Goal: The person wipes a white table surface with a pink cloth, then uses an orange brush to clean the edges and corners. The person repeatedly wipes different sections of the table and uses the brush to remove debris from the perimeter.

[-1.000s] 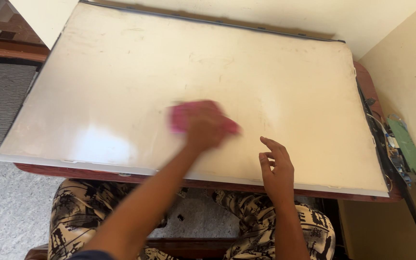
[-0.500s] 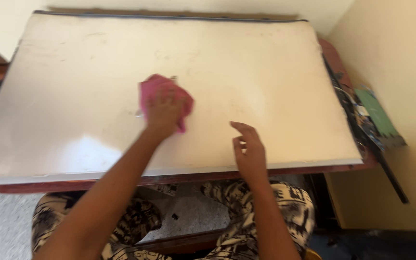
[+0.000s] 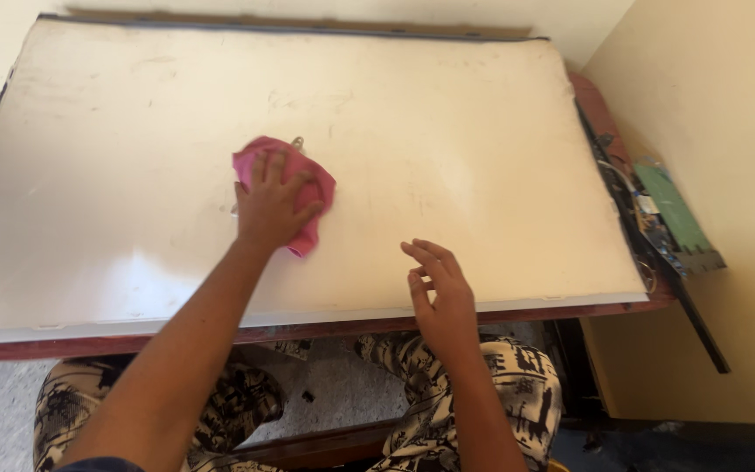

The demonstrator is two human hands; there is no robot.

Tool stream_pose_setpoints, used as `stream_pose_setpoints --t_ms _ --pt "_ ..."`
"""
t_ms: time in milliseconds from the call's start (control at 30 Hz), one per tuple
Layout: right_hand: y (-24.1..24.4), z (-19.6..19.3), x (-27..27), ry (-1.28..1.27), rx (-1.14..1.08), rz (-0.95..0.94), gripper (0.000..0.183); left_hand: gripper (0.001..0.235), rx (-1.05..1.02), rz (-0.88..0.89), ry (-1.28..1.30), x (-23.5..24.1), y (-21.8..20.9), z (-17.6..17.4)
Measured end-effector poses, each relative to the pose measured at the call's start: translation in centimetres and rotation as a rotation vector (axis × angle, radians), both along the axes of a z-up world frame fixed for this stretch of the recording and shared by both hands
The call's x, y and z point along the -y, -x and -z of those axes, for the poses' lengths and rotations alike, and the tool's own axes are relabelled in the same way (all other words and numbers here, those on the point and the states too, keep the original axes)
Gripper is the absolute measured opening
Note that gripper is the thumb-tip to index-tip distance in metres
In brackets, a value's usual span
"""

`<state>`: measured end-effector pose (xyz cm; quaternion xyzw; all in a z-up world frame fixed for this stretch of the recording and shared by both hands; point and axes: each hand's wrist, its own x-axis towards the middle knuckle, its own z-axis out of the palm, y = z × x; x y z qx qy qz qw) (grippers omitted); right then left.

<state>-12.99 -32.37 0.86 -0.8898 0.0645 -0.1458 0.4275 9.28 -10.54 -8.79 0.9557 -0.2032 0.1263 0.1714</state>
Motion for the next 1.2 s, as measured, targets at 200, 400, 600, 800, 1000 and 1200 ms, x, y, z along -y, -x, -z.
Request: stream_pose_setpoints --t_ms 200,400,600,800,1000,1200 --pt "-1.3 -0.1 1.4 -0.035 -0.143 0.081 0.034 0.06 -0.012 -0.312 -0.106 -13.9 -7.9 7.8" --pt "-1.4 0.3 1.2 -0.035 -0.044 0.055 0.032 0.056 0.027 -0.452 -0.288 -35.4 -10.0 8.4" --pt "-3.0 1.1 -0.7 0.03 -0.202 0.016 0.033 0.058 -0.039 -0.376 -0.664 -34.8 -12.2 4.5" --pt "-3.8 1.7 -1.0 0.032 -0.322 0.016 0.035 0.041 0.257 0.224 0.204 -15.0 -16.2 5.2" --pt "-3.5 3.3 0.5 0.015 -0.263 0.049 0.035 0.036 0.304 0.273 0.223 8.8 -15.8 3.2" --pt "-3.4 5.8 2.2 0.065 -0.302 0.079 0.036 0.037 0.287 0.274 0.212 14.9 -14.9 0.6"
